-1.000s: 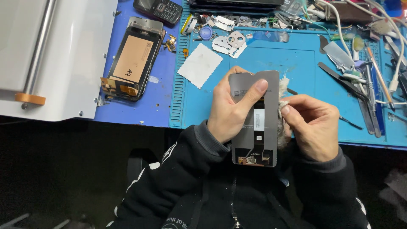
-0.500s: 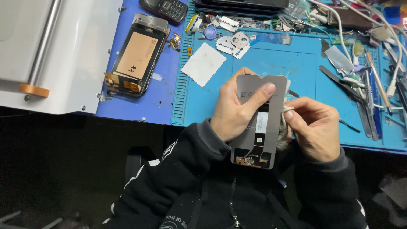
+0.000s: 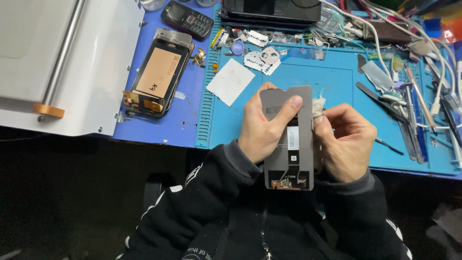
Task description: Cleaning and prepping a smartphone screen replacement part at a workbench.
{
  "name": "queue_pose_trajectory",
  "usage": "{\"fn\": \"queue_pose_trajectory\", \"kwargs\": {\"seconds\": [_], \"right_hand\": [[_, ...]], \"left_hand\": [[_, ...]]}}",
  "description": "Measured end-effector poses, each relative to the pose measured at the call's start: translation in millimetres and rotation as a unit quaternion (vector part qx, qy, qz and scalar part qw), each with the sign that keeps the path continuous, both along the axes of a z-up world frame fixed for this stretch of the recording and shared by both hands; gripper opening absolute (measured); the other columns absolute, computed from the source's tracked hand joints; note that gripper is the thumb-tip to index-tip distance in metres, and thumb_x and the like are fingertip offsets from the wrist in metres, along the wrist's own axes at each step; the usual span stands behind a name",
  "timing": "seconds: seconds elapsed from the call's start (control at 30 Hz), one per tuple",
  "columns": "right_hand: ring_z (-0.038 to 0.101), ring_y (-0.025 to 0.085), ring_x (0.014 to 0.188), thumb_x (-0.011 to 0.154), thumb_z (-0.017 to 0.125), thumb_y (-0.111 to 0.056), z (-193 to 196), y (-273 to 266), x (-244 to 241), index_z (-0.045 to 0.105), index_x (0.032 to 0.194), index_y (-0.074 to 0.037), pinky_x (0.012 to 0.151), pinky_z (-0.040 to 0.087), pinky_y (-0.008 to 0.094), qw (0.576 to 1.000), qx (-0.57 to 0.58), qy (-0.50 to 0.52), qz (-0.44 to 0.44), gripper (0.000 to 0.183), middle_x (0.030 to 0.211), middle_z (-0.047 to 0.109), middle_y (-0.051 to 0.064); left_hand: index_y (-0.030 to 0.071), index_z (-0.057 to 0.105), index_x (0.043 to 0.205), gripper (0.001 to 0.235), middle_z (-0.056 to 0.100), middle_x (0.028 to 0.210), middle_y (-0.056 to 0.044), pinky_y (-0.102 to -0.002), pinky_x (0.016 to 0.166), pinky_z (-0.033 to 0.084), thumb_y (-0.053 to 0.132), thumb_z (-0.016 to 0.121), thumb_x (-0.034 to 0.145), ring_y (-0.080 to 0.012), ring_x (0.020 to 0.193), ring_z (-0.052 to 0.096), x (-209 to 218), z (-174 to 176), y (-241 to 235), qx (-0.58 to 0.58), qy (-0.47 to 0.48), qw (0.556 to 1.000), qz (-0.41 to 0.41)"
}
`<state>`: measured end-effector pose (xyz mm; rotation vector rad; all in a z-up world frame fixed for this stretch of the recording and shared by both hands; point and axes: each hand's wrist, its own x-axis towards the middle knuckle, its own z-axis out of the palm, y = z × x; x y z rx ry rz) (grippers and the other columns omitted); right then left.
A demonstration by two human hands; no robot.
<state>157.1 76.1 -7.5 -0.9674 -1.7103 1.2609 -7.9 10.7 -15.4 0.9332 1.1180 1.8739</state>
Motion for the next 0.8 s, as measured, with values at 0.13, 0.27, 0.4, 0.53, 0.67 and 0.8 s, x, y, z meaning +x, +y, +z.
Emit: {"fn": "queue_pose_trajectory", "kwargs": {"seconds": [0.13,0.27,0.4,0.53,0.67,0.8], "right_hand": [[0.058,0.004,0.071,0.099,0.07,-0.006,0.5,-8.5,8.2,0.065,0.092,0.001,0.065,0.047,0.02,0.997,-0.064,0.022,0.043,0.011,0.082,0.067,0.0],[0.058,0.003,0.074,0.103,0.071,-0.007,-6.1,5.0,8.7,0.065,0.096,0.001,0.068,0.047,0.019,1.0,0.002,0.027,0.006,0.012,0.086,0.067,0.0],[0.056,0.003,0.075,0.105,0.072,-0.009,-1.8,24.4,-2.3,0.064,0.098,0.0,0.069,0.045,0.019,0.999,0.028,0.037,-0.005,0.014,0.087,0.066,0.0],[0.057,0.002,0.075,0.107,0.072,-0.01,2.6,23.4,-0.9,0.064,0.099,0.0,0.071,0.046,0.019,0.998,0.058,0.037,0.002,0.015,0.086,0.066,-0.001],[0.057,0.003,0.074,0.108,0.069,-0.012,5.9,25.9,3.0,0.064,0.099,-0.002,0.068,0.047,0.02,0.993,0.046,0.093,-0.062,0.015,0.087,0.066,-0.002],[0.055,0.003,0.073,0.111,0.071,-0.01,-3.0,24.7,18.4,0.065,0.097,0.001,0.07,0.044,0.017,0.996,0.046,0.073,0.008,0.019,0.085,0.066,0.0]], "left_hand": [[0.004,0.055,0.096,0.025,0.066,0.085,0.0,-0.022,0.068,0.05,0.023,0.072,0.101,-0.0043,0.077,0.06,0.1,3.4,-2.6,0.004,-0.018,1.0,0.013],[0.005,0.055,0.096,0.025,0.066,0.084,0.001,-0.022,0.068,0.05,0.022,0.072,0.1,-0.0035,0.077,0.06,5.7,7.1,-4.1,-0.004,0.008,1.0,-0.01],[0.004,0.055,0.096,0.026,0.065,0.083,0.001,-0.022,0.069,0.049,0.022,0.073,0.1,-0.0026,0.079,0.057,5.4,8.2,-6.4,-0.016,0.061,0.998,-0.024],[0.003,0.055,0.098,0.024,0.064,0.086,0.002,-0.022,0.071,0.048,0.021,0.072,0.1,-0.0023,0.081,0.056,10.5,10.8,-10.6,-0.014,0.053,0.997,-0.054],[0.003,0.056,0.098,0.025,0.065,0.085,0.002,-0.022,0.07,0.049,0.021,0.073,0.101,-0.003,0.08,0.058,5.4,6.3,-6.5,-0.006,0.026,0.999,-0.036],[0.003,0.056,0.098,0.025,0.067,0.085,0.001,-0.022,0.071,0.05,0.022,0.072,0.101,-0.0035,0.08,0.06,3.1,6.2,-6.2,0.001,0.002,1.0,-0.019]]}}
